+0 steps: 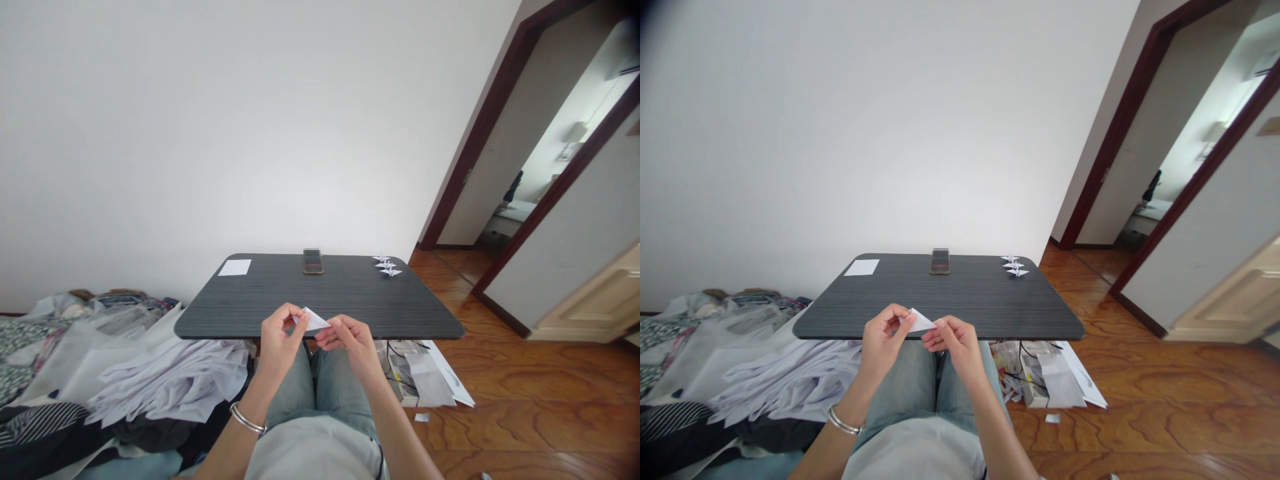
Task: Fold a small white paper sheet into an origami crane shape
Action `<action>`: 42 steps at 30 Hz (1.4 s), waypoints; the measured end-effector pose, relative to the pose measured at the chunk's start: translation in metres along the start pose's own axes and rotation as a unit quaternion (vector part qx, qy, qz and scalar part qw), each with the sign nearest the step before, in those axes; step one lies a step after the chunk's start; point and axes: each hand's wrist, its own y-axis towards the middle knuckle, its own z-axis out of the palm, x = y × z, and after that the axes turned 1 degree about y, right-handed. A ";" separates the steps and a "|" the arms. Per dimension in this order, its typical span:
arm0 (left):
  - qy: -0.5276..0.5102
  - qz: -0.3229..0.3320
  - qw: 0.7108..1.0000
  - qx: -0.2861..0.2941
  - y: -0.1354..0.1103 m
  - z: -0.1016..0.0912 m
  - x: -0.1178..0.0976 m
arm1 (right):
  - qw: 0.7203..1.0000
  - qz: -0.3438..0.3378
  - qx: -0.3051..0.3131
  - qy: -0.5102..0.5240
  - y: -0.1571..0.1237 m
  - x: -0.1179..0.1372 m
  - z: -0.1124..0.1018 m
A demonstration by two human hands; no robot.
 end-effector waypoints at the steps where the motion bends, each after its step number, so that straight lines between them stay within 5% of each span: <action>1: 0.004 0.002 1.000 0.000 0.000 0.000 0.000 | 1.000 -0.004 -0.004 -0.010 0.000 0.000 0.001; 6: -0.009 0.001 1.000 -0.001 -0.001 0.000 -0.001 | 0.997 -0.045 -0.063 -0.015 -0.002 0.000 0.005; 28: -0.036 0.021 0.999 -0.015 -0.006 0.007 -0.002 | 0.992 -0.025 -0.104 0.066 -0.006 0.005 0.011; 42: -0.068 0.020 0.997 -0.016 -0.004 0.007 -0.002 | 0.992 0.014 -0.078 0.098 -0.003 0.005 0.008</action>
